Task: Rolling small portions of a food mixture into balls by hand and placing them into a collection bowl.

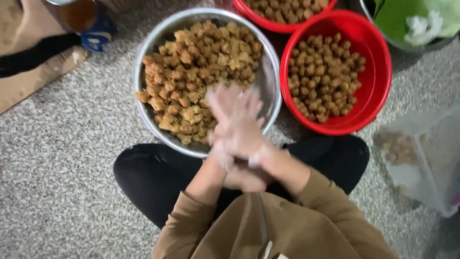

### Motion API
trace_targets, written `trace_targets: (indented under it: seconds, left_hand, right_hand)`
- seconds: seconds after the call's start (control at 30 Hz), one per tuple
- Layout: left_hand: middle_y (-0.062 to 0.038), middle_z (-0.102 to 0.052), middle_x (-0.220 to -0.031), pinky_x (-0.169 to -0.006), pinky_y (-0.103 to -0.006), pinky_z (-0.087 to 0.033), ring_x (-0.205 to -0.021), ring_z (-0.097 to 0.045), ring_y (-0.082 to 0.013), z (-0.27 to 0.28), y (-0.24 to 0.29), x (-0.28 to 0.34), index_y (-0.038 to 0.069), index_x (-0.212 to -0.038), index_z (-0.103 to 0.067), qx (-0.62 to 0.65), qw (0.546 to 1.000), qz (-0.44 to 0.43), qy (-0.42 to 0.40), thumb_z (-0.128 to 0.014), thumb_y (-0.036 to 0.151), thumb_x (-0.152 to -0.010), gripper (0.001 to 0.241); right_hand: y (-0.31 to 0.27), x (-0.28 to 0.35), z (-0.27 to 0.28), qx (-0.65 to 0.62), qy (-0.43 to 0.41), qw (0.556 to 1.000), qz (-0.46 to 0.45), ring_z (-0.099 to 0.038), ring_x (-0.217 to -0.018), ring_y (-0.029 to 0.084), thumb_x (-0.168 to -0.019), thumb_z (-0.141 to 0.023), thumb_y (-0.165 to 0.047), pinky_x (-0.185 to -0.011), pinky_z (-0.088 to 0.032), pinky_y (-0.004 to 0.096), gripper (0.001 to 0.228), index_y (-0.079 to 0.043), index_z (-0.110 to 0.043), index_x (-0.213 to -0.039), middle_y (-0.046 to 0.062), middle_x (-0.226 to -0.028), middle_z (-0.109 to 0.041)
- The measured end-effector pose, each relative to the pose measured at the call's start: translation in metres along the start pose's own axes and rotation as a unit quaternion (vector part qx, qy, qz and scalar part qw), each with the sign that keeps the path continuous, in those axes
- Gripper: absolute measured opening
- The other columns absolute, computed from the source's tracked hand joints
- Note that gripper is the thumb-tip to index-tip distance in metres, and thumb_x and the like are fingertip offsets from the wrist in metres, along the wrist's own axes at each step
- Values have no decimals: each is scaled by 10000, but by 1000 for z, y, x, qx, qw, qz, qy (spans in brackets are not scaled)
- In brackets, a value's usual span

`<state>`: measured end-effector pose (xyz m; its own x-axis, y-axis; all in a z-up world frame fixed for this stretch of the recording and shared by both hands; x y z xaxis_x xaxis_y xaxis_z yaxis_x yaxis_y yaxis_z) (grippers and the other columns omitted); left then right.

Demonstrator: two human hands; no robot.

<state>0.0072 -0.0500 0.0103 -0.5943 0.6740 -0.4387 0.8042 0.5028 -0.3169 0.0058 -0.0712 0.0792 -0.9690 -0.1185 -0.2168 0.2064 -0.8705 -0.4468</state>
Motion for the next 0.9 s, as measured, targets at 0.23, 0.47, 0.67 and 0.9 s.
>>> trace_targets:
  seconds: [0.23, 0.47, 0.67, 0.9]
  left_hand:
    - [-164, -531, -1476, -1004, -507, -587, -1244, -606, -337, 9, 9, -8, 1, -1484, -473, -216, 922, -70, 313, -477, 108, -1066, 431]
    - [-274, -381, -1563, -1134, -541, -440, -1428, -420, -355, -7, 1, -17, -40, -1556, -322, -364, 904, -38, 220, -287, 297, -1134, 541]
    - [-170, -413, -1580, -1230, -326, -307, -1450, -420, -268, -56, 2, -30, -24, -1499, -405, -602, 745, 6, 288, -367, 205, -1057, 499]
    - [-202, -376, -1562, -1204, -338, -312, -1396, -385, -263, 16, -4, 3, 78, -1543, -386, -107, 912, -3, 396, -486, 486, -1007, 681]
  right_hand:
    - [76, 15, 49, -370, 119, 919, -68, -210, -1568, 330, -1025, -575, -132, -1315, -122, 465, 509, -152, -455, -1519, 113, -1656, -310]
    - [64, 41, 28, -66, 147, 986, 46, -367, -1429, 523, -932, -728, -353, -1169, -338, 612, 496, -78, -648, -1337, 242, -1598, -338]
    - [58, 42, 19, -6, 145, 989, 38, -364, -1470, 432, -968, -645, -496, -1211, -290, 590, 709, -111, -445, -1529, 169, -1598, -393]
    - [93, 51, 34, -31, 137, 990, -26, -696, -1106, 238, -861, -803, -274, -1173, -378, 431, 440, -130, -711, -1266, 46, -1155, -753]
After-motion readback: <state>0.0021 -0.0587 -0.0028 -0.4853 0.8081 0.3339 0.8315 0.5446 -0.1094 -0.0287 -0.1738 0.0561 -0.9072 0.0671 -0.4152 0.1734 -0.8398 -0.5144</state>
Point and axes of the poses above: each hand's wrist, its own x-axis away from the middle knuckle, its own z-axis out of the back of the hand, y = z × x, the point moved 6 cm from there along -x, towards the middle knuckle
